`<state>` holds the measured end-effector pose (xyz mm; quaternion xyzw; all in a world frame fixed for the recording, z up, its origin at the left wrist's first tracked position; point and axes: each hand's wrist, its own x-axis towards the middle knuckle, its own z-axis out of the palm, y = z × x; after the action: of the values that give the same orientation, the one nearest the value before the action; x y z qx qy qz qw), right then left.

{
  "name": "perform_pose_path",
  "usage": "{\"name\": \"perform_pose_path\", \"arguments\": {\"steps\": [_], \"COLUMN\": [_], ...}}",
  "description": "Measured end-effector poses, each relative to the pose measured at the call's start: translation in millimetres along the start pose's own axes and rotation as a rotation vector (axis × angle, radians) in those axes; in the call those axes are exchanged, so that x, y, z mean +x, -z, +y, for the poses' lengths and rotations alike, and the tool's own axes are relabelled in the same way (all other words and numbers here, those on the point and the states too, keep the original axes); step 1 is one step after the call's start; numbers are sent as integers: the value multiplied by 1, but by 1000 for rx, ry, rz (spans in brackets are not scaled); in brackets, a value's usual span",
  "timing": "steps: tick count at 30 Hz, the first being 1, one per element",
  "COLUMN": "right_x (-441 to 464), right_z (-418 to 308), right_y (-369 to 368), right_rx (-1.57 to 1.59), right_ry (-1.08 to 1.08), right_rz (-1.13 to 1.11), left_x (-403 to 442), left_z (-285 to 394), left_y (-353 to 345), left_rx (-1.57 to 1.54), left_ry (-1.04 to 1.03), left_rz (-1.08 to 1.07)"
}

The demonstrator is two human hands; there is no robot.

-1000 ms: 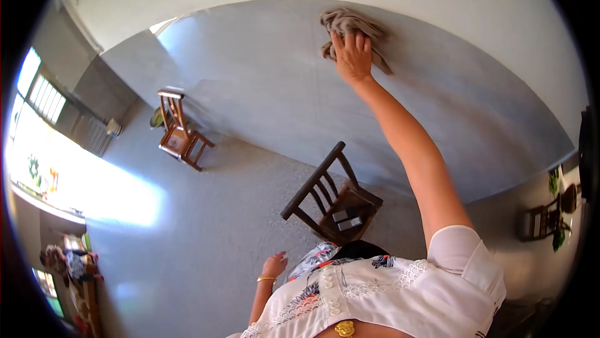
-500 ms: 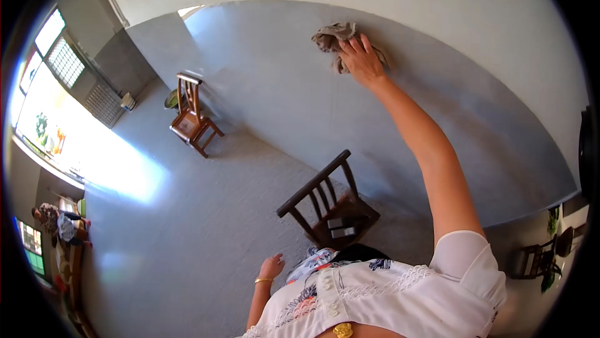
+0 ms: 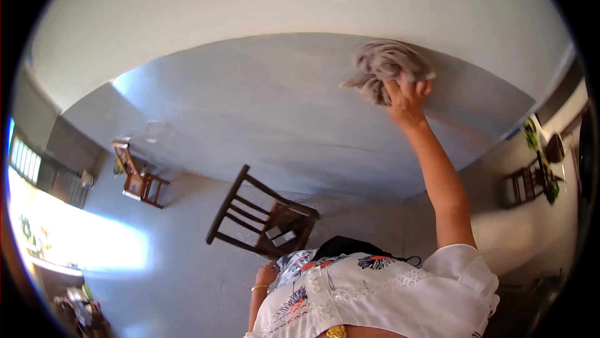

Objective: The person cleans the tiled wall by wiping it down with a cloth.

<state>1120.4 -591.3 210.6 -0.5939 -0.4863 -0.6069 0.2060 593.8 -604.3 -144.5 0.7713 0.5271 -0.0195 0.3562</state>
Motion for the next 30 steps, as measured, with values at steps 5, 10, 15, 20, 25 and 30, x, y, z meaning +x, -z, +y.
{"name": "perform_pose_path", "arguments": {"steps": [5,10,15,20,25,30], "right_x": [-106,-126,-90,-31,-7,0], "right_z": [129,181,118,-7,-99,-111], "right_y": [40,57,25,2,-27,-35], "right_rx": [-168,-237,-59,172,302,427], "right_ry": [-255,-531,-843,-775,-246,136], "right_rz": [-100,103,402,213,4,-76], "left_x": [15,17,17,6,-19,-39], "left_z": [37,46,40,33,24,13], "left_y": [-28,-49,-55,-60,-67,-66], "left_rx": [-17,70,95,-45,-31,-80], "left_ry": [-120,-130,-141,-158,-10,64], "left_rz": [-30,-115,-152,49,54,59]}}
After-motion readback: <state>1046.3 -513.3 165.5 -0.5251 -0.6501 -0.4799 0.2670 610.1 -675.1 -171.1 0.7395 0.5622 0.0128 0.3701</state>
